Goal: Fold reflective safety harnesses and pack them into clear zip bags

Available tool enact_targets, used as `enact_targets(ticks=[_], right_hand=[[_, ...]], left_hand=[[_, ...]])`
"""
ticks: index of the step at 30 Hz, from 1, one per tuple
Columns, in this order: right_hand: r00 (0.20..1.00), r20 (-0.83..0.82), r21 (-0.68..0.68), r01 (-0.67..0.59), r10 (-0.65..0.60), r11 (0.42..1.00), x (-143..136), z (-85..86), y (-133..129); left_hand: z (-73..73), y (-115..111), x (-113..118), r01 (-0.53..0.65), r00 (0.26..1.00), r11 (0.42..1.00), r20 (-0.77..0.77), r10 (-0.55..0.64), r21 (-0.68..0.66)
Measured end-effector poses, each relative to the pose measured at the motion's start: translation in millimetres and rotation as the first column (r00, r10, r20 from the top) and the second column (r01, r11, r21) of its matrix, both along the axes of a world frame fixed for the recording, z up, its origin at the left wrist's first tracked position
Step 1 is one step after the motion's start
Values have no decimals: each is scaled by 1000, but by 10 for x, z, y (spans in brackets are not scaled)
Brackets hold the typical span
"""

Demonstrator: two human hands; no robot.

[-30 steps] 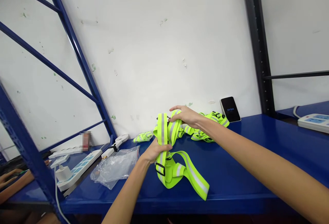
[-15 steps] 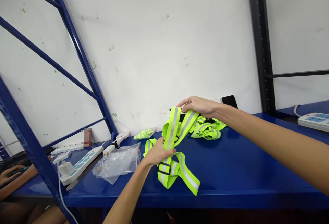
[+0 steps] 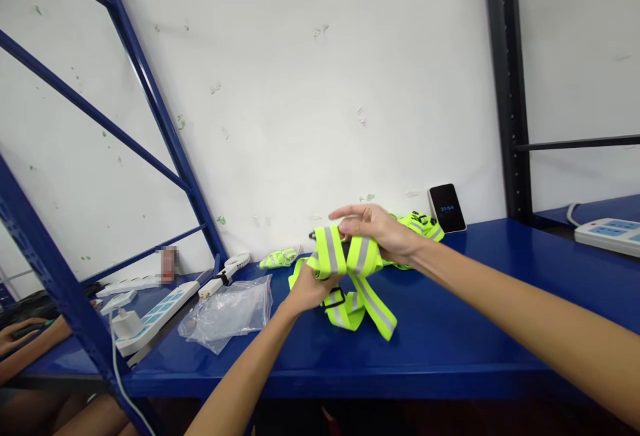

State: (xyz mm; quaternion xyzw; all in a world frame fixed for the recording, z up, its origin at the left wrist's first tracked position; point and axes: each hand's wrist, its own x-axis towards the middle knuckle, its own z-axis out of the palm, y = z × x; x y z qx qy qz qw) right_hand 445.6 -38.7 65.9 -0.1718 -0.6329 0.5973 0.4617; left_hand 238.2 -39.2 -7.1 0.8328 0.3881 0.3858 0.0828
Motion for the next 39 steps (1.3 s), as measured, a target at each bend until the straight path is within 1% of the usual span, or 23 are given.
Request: enact_targets(ticks=[1, 2, 3, 5, 7, 8, 10, 12, 14, 16, 17, 19, 21, 24, 26, 28, 30, 32, 34, 36, 39], right_hand=[[998, 30, -37, -61, 62, 997, -47, -81, -20], [992, 66, -68, -107, 112, 992, -88, -163, -35], [985, 100, -87, -130, 138, 988, -121, -242, -42], [979, 159, -90, -110, 123, 990, -164, -384, -32], [974, 213, -71, -57, 71, 996, -183, -498, 9], [970, 237, -70, -40, 55, 997, -189, -547, 36], [962, 267, -101, -28, 55, 994, -201, -634, 90], [962, 257, -198, -42, 93, 979, -219, -717, 129], [956, 234, -303, -103, 178, 947, -238, -798, 142], [938, 233, -347, -168, 259, 922, -250, -863, 132], [928, 254, -342, -179, 274, 922, -252, -886, 123], [910, 328, -298, -154, 252, 942, -245, -906, 104], [900, 396, -219, -101, 183, 970, -227, -900, 98], [878, 478, -79, 6, 32, 997, -177, -878, 125], [842, 536, -6, 83, -67, 997, -126, -869, 155], [810, 575, 54, 96, -109, 994, -60, -859, 179], [792, 601, 116, 49, -109, 992, 11, -834, 187], [762, 638, 183, -12, -109, 983, 70, -789, 179], [725, 679, 245, -74, -117, 967, 96, -732, 156], [689, 712, 297, -126, -131, 947, 77, -685, 117], [649, 734, 373, -137, -201, 918, -18, -670, 66]], left_hand=[[28, 25, -28, -40, 995, 994, -84, 49, 105], [62, 44, -65, -85, 978, 974, -167, 121, 210], [97, 57, -107, -122, 950, 943, -239, 202, 311], [155, 69, -192, -153, 882, 864, -329, 339, 480], [177, 76, -252, -126, 831, 800, -377, 408, 587], [176, 82, -267, -96, 815, 779, -400, 419, 620], [161, 100, -266, -42, 797, 759, -437, 417, 649], [150, 119, -236, -34, 807, 761, -431, 404, 648], [151, 131, -197, -36, 835, 782, -412, 366, 622], [157, 139, -171, 7, 854, 814, -427, 297, 581], [158, 142, -167, 38, 855, 825, -446, 266, 565], [153, 150, -180, 66, 842, 818, -472, 261, 571], [148, 155, -216, 63, 809, 789, -494, 318, 612], [170, 144, -283, 64, 747, 747, -529, 404, 661], [214, 120, -316, 79, 698, 749, -573, 430, 658], [270, 89, -329, 100, 631, 785, -649, 425, 611], [318, 57, -320, 111, 557, 846, -738, 382, 522], [342, 36, -291, 103, 506, 901, -802, 317, 421], [346, 36, -245, 80, 489, 939, -834, 255, 334], [350, 60, -187, 51, 487, 965, -850, 201, 257], [399, 131, -90, 21, 468, 987, -874, 129, 156]])
